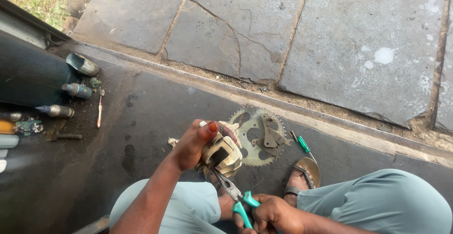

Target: The person sits on the ground and cleans a motorcycle brake caliper. They wipe the caliper with a cloth, use pliers to pick at and remove material from the caliper's piston cavities, and finish by working on it with a screwdriver.

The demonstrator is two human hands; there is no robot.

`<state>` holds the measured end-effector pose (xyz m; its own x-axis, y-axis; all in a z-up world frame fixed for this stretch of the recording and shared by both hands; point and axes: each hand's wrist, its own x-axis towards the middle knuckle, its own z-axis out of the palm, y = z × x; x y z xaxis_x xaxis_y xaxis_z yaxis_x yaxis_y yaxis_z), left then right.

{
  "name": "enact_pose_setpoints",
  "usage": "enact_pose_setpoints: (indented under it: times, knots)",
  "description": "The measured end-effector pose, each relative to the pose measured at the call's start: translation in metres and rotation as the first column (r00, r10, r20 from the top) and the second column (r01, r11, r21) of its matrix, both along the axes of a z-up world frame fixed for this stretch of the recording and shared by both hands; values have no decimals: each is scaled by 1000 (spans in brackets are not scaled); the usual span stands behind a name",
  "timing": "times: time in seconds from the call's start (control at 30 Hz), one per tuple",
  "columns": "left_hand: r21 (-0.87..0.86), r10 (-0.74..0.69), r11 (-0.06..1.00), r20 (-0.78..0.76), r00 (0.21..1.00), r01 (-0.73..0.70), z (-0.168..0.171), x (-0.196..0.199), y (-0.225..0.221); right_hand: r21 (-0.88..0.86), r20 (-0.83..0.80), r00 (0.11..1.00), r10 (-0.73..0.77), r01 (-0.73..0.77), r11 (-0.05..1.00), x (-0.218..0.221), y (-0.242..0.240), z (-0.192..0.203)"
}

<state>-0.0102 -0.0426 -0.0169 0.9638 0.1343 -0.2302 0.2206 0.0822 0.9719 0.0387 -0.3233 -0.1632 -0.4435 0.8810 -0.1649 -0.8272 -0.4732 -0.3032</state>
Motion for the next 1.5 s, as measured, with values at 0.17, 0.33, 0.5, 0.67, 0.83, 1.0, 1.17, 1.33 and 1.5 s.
enact_pose_setpoints:
  times: [0.17, 0.33, 0.5, 0.67, 0.83, 1.0, 1.17, 1.33, 1.5]
  knots:
    - [-191, -13, 980, 226, 974, 57, -2, -4, 0, -46, 39, 997, -59, 61, 997, 2, -6, 34]
    - [-183, -77, 973, 321, 944, 141, 0, -5, -1, 471, 479, 786, -391, 146, 870, -8, -39, -29]
    - [-163, -65, 979, 304, 950, 119, 0, -4, 2, 10, 258, 966, -1, -1, 1000, 1, -34, -54]
    - [-123, -16, 991, 308, 951, 56, 0, 0, 8, -95, -58, 996, -65, 60, 994, 18, 16, 107]
    - [11, 63, 997, 320, 945, -70, -5, 0, 9, -195, 221, 975, 4, 40, 980, 36, 26, 139]
    - [-28, 272, 961, 271, 923, -275, -25, 2, 13, -97, 912, 407, 40, 118, 988, 37, 31, 148]
    - [-229, 526, 838, 96, 845, -495, -12, 7, 12, -142, 930, 369, 12, 330, 933, 35, 36, 150]
    - [-177, 534, 841, 118, 837, -512, -15, 5, 8, -164, 727, 670, -151, 383, 909, 40, 32, 123]
    - [-58, 446, 894, 213, 869, -444, -15, 3, 6, -187, 662, 735, -148, 353, 917, 47, 33, 122]
